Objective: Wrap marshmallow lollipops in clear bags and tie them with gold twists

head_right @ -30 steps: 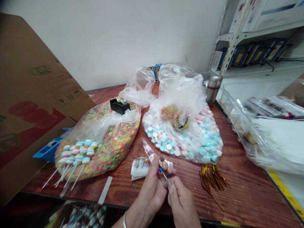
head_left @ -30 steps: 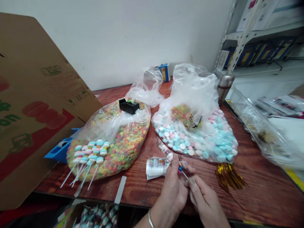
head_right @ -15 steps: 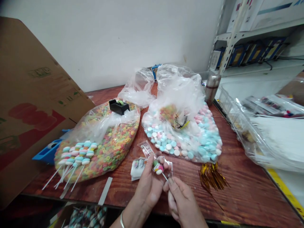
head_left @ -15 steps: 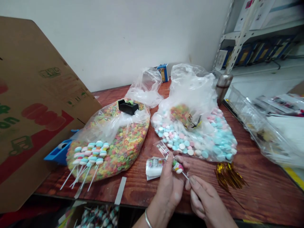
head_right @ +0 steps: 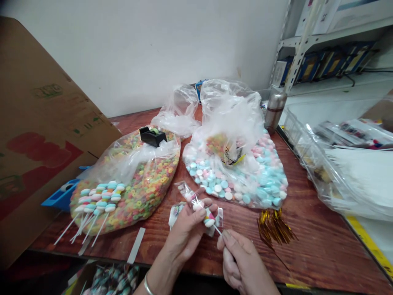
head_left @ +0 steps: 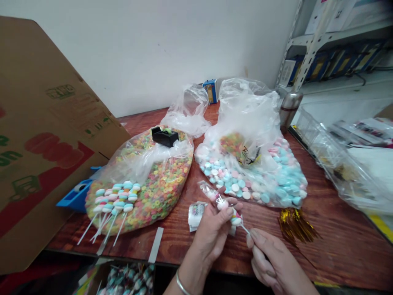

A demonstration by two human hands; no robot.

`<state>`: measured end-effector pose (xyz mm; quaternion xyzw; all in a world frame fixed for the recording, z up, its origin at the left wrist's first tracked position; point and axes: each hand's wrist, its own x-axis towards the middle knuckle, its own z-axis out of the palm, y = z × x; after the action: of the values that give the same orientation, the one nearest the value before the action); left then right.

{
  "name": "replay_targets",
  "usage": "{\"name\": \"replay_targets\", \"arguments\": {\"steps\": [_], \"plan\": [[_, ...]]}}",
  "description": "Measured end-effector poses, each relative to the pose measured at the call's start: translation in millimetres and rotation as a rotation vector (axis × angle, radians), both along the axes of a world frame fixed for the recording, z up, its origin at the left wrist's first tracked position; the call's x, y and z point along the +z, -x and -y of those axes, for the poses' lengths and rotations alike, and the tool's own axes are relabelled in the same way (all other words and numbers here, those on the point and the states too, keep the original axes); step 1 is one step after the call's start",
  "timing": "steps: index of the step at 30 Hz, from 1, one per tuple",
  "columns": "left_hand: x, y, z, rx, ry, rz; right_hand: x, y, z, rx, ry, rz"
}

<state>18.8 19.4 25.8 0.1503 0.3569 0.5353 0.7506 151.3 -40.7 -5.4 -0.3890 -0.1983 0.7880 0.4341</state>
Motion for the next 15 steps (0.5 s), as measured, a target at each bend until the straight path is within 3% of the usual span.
{"name": "replay_targets", "arguments": {"steps": [9, 15], "plan": [[-12.7, -6, -11, 0.331, 0.201, -0.024, -6.3, 3, 7, 0.012, -0.078, 0.073], [-7.4, -4, -12, 0.305, 0.197, 0.030, -6.6, 5, 9, 0.044, -0.063, 0.019]]}}
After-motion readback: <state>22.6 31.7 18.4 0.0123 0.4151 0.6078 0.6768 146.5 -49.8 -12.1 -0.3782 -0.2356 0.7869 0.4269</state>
